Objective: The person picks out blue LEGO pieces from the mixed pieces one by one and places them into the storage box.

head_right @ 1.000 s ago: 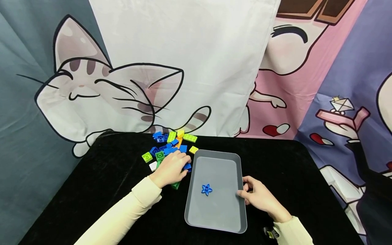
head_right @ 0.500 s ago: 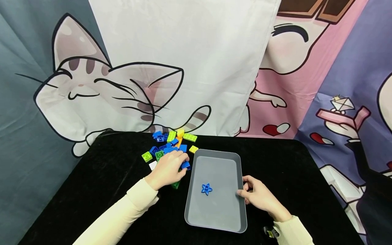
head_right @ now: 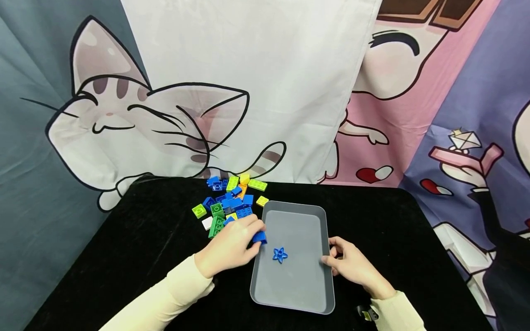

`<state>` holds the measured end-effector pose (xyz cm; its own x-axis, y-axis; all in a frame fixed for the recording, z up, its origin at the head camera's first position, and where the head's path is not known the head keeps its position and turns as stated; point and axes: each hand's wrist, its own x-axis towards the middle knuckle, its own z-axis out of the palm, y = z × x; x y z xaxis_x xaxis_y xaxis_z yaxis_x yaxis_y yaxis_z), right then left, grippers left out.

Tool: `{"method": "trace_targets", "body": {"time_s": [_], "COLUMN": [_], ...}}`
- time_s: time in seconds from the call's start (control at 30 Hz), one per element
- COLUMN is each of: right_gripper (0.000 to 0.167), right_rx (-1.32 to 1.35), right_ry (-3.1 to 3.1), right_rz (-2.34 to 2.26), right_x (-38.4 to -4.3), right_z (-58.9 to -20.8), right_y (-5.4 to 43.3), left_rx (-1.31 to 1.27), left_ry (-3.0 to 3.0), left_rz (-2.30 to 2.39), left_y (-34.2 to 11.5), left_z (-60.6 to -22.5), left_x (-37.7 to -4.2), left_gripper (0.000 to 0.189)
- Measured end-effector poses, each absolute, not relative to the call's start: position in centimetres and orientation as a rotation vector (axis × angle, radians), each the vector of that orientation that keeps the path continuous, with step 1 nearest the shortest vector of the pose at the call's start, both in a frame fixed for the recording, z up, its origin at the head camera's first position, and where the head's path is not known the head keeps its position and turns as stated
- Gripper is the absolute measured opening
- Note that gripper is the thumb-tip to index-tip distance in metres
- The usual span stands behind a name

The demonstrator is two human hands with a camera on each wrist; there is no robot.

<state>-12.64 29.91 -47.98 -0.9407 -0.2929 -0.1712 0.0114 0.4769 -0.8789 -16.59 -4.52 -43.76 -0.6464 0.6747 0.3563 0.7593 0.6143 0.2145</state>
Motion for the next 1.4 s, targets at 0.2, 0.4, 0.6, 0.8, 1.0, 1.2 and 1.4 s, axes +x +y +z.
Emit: {"method": "trace_targets", "body": {"time_s": [0.2, 0.4, 0.6, 0.8, 1.0, 1.2, 1.4], "right_gripper": [0.041, 0.041, 0.041, 0.040, 0.041, 0.042, 0.041], "right_rx": [-0.243, -0.244, -0.239, -0.249, -0.246, -0.244, -0.249], "right_ry": [2.434, 2.435, 2.429, 2.414, 2.410, 2.398, 2.398], "right_rz": [-1.443, -1.443, -1.447, -1.463, -1.465, -1.471, -1.472], "right_x": [-12.6, -12.7, -12.6, -12.6, -12.7, -12.7, -12.7], "right_z": [-47.9, -47.9, -48.2, -48.3, -48.3, -48.2, -48.1], "right_y": [29.9, 29.9, 30.0, 30.1, 30.1, 30.1, 30.2], "left_rx": [-1.324, -1.418, -1.501, -1.544, -1.555, -1.516, -1.413], "left_ry": [-2.610, -2.569, -2.574, -2.567, -2.548, -2.549, -2.544], "left_rz": [-0.468, -0.375, -0.323, -0.298, -0.286, -0.287, -0.354], "left_y": [-3.3, -2.6, -2.0, -1.5, -1.3, -1.9, -3.0], "left_z": [-44.0, -44.9, -45.3, -45.7, -45.9, -45.3, -44.3], "left_x": [-14.7, -13.4, -12.6, -12.2, -12.0, -12.0, -12.9], "left_gripper": [0.018, 0.018, 0.022, 0.020, 0.019, 0.040, 0.054]}}
